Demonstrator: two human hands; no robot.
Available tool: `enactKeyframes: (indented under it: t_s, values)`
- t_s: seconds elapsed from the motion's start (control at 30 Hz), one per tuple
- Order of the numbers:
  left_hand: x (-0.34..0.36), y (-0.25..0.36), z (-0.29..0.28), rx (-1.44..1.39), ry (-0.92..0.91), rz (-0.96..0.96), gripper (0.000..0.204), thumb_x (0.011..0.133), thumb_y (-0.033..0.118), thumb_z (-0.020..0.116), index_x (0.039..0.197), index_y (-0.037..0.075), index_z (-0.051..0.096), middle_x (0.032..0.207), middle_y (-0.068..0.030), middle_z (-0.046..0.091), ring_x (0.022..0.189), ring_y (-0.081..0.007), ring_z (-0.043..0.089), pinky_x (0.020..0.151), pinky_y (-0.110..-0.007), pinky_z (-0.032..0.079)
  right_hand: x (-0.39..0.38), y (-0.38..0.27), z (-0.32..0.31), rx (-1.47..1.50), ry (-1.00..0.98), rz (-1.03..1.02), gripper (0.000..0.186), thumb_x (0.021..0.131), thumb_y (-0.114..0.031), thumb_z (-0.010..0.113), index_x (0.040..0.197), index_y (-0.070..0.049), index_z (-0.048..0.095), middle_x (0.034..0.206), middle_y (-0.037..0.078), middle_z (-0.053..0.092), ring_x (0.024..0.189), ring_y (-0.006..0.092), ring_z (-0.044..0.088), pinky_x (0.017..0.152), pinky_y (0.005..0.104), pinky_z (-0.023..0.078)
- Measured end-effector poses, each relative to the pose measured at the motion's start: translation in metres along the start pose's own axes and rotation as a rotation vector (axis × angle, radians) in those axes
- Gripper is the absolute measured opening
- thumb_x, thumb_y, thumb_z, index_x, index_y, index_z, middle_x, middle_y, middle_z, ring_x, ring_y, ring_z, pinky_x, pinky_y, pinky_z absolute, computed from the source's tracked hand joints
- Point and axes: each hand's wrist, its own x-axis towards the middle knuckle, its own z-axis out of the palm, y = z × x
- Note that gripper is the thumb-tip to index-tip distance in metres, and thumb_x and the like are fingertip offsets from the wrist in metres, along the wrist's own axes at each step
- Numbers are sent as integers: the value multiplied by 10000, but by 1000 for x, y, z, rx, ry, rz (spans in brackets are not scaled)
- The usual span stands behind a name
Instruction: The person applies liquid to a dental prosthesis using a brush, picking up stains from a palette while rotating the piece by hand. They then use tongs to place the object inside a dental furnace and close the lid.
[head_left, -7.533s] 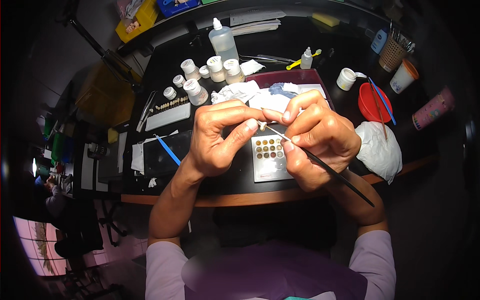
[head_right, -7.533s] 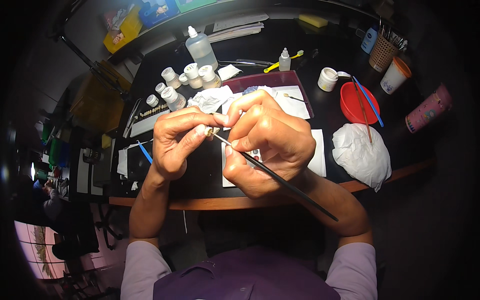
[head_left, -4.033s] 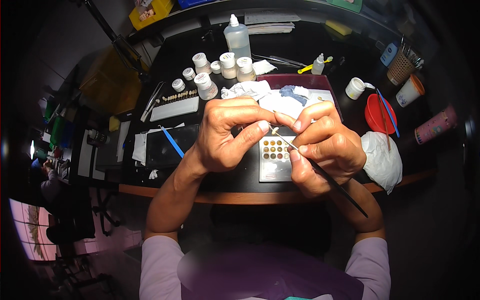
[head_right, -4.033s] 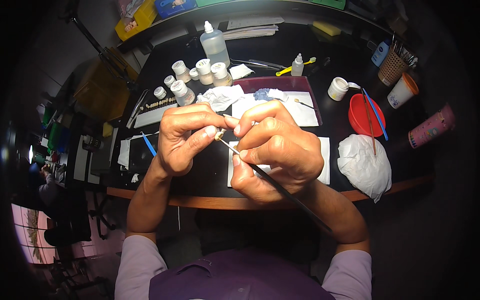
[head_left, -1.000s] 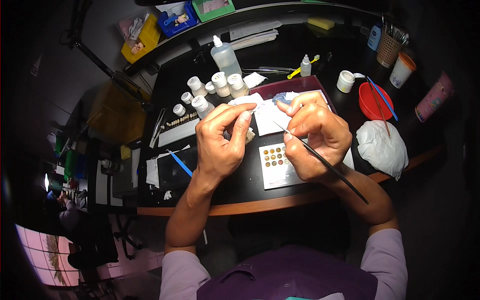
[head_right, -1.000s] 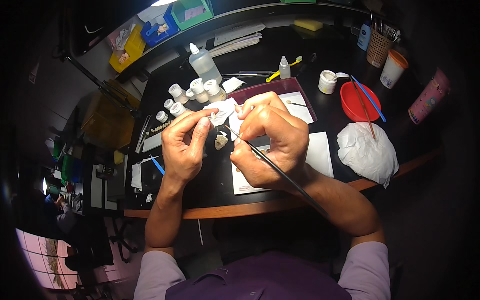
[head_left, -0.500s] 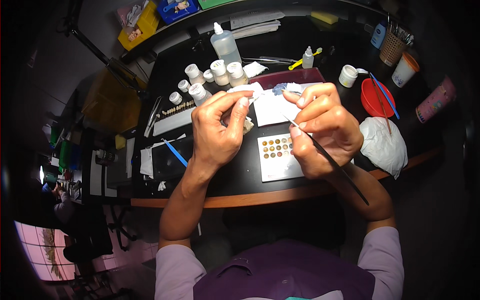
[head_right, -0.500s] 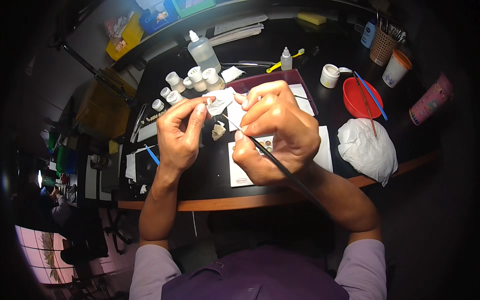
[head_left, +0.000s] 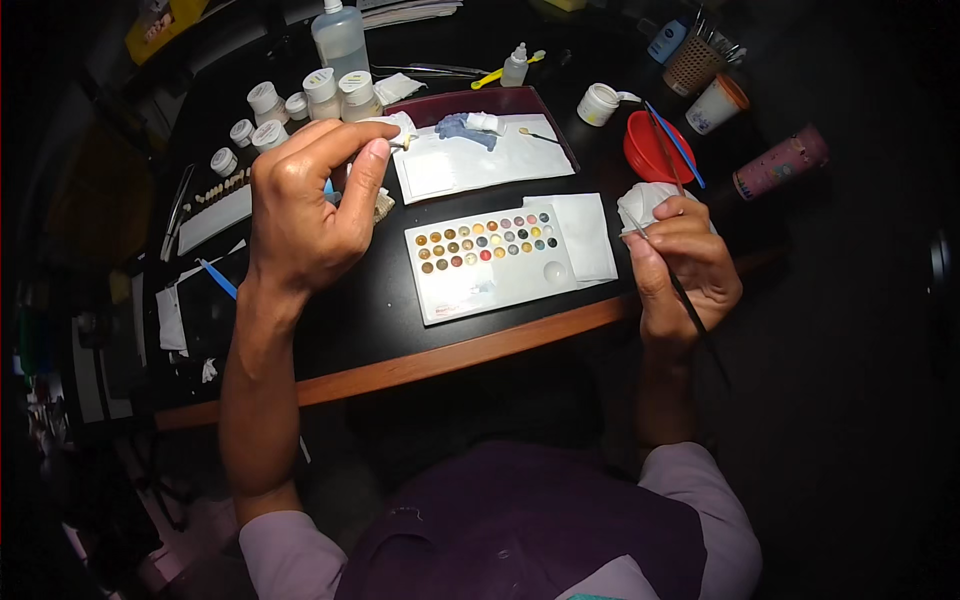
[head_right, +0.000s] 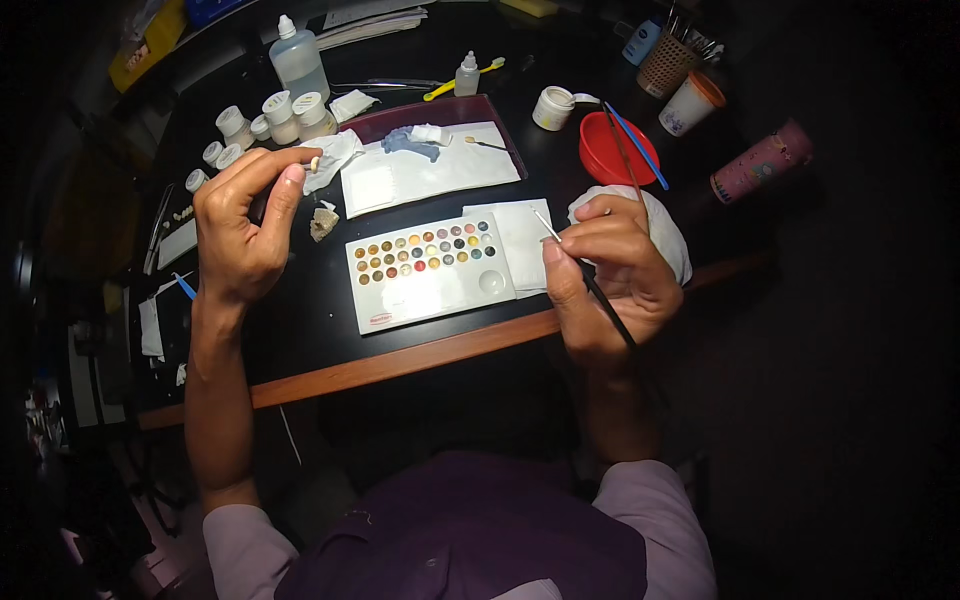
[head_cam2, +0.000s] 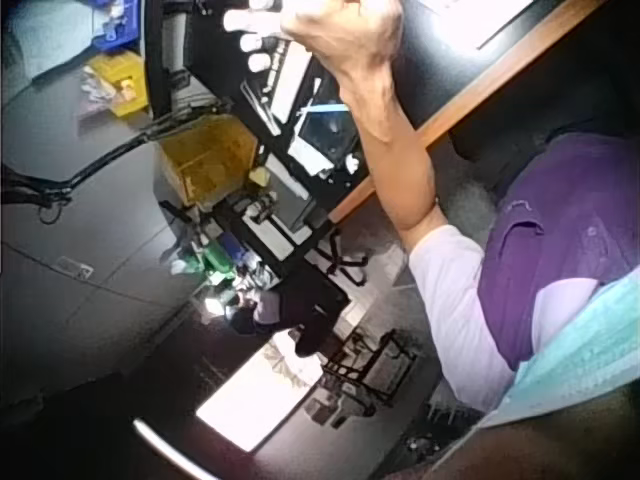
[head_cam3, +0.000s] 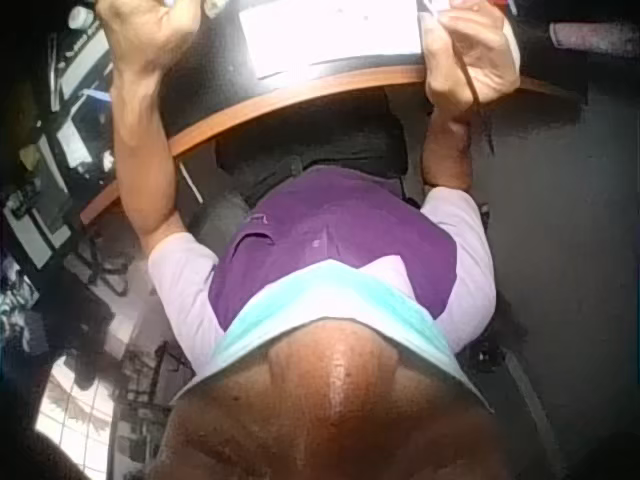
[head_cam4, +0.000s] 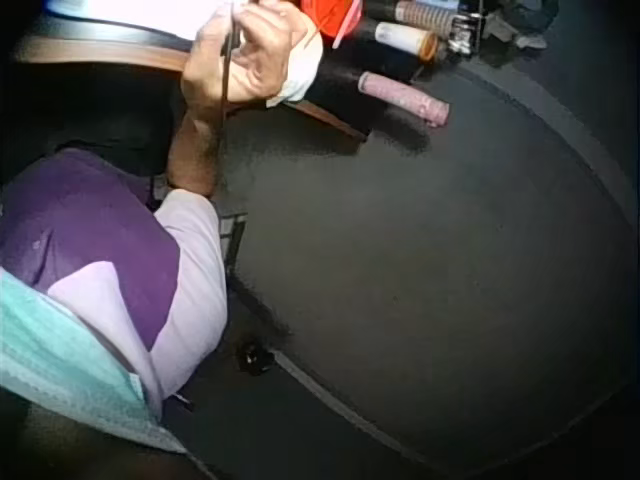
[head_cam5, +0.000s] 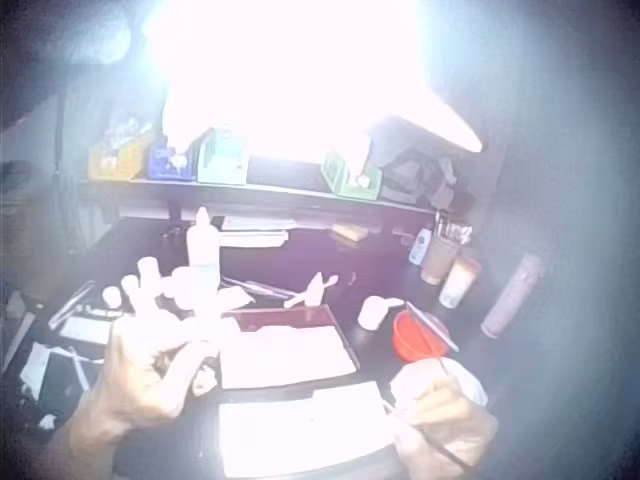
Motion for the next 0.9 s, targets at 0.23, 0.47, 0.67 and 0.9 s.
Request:
enactKeyframes:
  t_s: [0.23, 0.47, 0.67, 0.9]
  values:
    - [-4, 5, 11, -57, -114, 67, 153, 929, 50, 665, 996, -49, 760, 773, -155, 687, 686, -245, 660, 626, -351, 501, -46, 26, 6, -149, 96, 120, 133, 752, 89, 708, 858, 10, 691, 816, 97, 688, 966, 235, 622, 869, 331, 505]
    - [-6, 3, 9, -101, -102, 35, 168, 951, 40, 649, 1034, -55, 761, 793, -142, 692, 674, -187, 658, 600, -312, 486, -41, 23, 15, -445, 66, 89, 105, 696, 77, 719, 736, -15, 689, 722, 74, 668, 900, 256, 616, 836, 356, 494]
    - [-3, 1, 13, -111, -44, -20, 142, 924, 64, 687, 967, -49, 761, 829, -193, 726, 721, -315, 701, 661, -383, 539, -42, 22, 14, -464, 8, 204, 83, 674, 64, 672, 698, -13, 652, 696, 66, 630, 839, 239, 590, 766, 331, 463]
    - [0, -4, 10, -158, 16, -32, 163, 940, 71, 666, 997, -40, 771, 799, -156, 716, 658, -226, 663, 603, -343, 507, -46, 26, 10, -299, 157, 94, 85, 694, 67, 566, 682, -14, 543, 729, 79, 543, 832, 235, 532, 813, 349, 445]
